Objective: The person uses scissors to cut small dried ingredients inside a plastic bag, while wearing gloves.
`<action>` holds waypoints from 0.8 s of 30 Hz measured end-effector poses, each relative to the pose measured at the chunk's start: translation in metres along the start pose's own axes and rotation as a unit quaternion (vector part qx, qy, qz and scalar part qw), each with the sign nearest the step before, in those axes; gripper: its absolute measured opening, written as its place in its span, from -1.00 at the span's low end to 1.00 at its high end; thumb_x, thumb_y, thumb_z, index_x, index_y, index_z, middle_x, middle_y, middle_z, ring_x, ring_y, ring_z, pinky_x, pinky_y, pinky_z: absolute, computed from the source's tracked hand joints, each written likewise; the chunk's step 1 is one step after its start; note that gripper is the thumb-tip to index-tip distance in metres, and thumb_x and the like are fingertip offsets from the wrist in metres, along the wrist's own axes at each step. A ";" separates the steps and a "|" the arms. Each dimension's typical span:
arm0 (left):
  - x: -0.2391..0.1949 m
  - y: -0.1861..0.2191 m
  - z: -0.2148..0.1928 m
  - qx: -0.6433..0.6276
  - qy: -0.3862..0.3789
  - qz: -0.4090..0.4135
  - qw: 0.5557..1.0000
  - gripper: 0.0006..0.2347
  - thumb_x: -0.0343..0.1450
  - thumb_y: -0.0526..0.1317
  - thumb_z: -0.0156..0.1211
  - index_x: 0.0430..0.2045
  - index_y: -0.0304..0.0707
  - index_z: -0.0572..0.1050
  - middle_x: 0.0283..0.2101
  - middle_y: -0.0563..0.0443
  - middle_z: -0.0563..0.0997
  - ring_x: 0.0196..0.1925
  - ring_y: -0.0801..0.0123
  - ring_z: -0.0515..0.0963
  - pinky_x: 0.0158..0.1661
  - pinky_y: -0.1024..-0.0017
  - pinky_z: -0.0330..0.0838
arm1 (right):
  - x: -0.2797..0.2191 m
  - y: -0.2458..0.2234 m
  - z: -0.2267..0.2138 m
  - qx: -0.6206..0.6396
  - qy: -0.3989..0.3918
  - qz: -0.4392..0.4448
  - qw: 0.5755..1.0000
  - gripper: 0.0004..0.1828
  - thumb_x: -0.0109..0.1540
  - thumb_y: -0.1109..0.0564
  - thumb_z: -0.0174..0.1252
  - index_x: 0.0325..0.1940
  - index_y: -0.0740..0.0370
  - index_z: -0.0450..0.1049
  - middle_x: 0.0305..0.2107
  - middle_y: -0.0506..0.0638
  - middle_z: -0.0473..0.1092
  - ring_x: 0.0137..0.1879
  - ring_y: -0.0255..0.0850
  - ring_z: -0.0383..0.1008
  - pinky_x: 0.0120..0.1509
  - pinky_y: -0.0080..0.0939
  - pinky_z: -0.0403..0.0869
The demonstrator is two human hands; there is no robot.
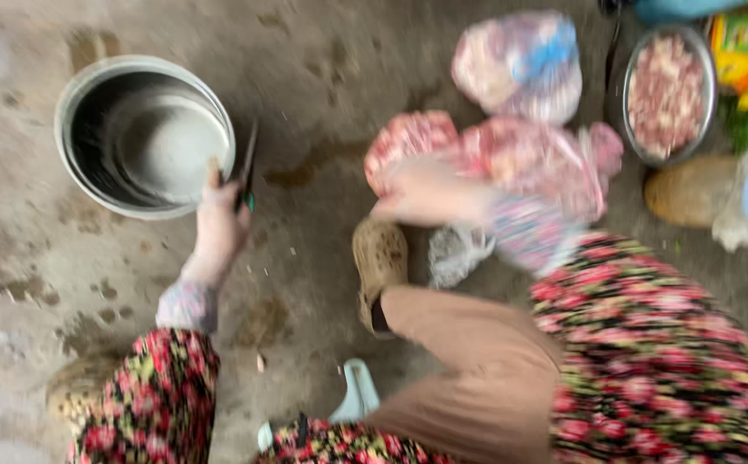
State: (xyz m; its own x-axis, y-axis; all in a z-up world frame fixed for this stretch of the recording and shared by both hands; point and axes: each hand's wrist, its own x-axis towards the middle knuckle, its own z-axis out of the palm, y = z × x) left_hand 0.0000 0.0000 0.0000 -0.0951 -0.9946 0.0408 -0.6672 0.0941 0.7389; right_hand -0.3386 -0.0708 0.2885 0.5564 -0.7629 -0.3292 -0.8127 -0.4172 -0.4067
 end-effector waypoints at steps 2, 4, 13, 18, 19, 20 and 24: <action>-0.008 0.002 -0.004 0.001 -0.026 -0.014 1.000 -0.72 0.33 -0.32 0.29 -0.09 -0.41 0.59 0.37 -0.48 0.32 0.32 -0.32 0.39 0.30 0.13 0.31 | -0.050 0.054 0.015 0.035 -0.025 0.112 0.993 -0.46 0.22 -0.28 0.21 0.03 0.18 0.54 -0.29 0.22 0.52 -0.15 0.08 0.52 -0.08 0.11 0.45; 0.009 0.014 -0.008 0.019 -0.040 -0.024 0.999 -0.78 0.40 -0.31 0.27 -0.12 -0.43 0.59 0.39 -0.44 0.37 0.15 -0.26 0.54 0.12 0.09 0.45 | -0.122 0.103 0.031 0.087 -0.004 0.245 0.965 -0.45 0.23 -0.29 0.13 0.02 0.20 0.51 -0.30 0.18 0.53 -0.16 0.06 0.57 -0.04 0.06 0.48; -0.003 0.063 -0.125 -0.009 -0.086 -0.063 0.994 -0.74 0.39 -0.33 0.16 -0.04 -0.33 0.59 0.36 -0.14 0.49 0.18 0.05 0.59 0.13 0.27 0.43 | -0.236 0.183 0.289 0.127 0.071 0.437 0.887 -0.47 0.03 -0.21 0.34 -0.11 0.20 0.67 -0.19 0.26 0.55 -0.02 0.20 0.57 0.08 0.09 0.49; -0.007 0.070 -0.232 0.053 -0.065 -0.031 0.996 -0.72 0.36 -0.29 0.24 -0.05 -0.26 0.60 0.21 -0.10 0.57 0.06 -0.02 0.61 0.05 0.24 0.46 | -0.208 0.203 0.286 0.440 0.183 0.396 0.785 -0.61 0.22 -0.09 0.21 -0.17 0.33 0.59 -0.33 0.16 0.57 -0.24 -0.23 0.52 -0.13 -0.09 0.49; -0.010 0.072 -0.252 0.076 -0.084 -0.025 0.993 -0.74 0.37 -0.26 0.26 -0.06 -0.19 0.62 0.13 -0.10 0.63 -0.03 -0.04 0.64 0.00 0.23 0.49 | -0.201 0.204 0.272 0.448 0.188 0.420 0.767 -0.61 0.23 -0.07 0.22 -0.22 0.37 0.58 -0.36 0.14 0.56 -0.28 -0.25 0.51 -0.17 -0.09 0.50; -0.012 0.074 -0.273 0.078 -0.067 -0.033 0.994 -0.74 0.37 -0.26 0.26 -0.06 -0.19 0.62 0.13 -0.10 0.63 -0.03 -0.04 0.64 0.00 0.23 0.49 | -0.192 0.204 0.251 0.355 0.167 0.373 0.841 -0.59 0.26 -0.07 0.20 -0.26 0.40 0.59 -0.42 0.14 0.56 -0.30 -0.22 0.53 -0.17 -0.09 0.50; -0.034 0.089 -0.349 0.122 -0.043 -0.147 0.981 -0.70 0.38 -0.21 0.29 0.01 -0.10 0.65 -0.32 -0.25 0.66 -0.32 0.06 0.63 -0.20 0.21 0.50 | -0.146 0.166 0.149 0.228 0.120 0.267 0.929 -0.61 0.26 -0.05 0.19 -0.26 0.41 0.59 -0.51 0.06 0.52 -0.35 -0.20 0.51 -0.22 -0.11 0.45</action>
State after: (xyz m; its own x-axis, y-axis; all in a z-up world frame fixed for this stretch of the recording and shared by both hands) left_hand 0.2013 0.0272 0.2989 0.0724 -0.9741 -0.2143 -0.8315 -0.1776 0.5264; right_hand -0.5291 0.0449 0.1417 -0.0036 -0.9122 -0.4097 -0.7729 0.2625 -0.5777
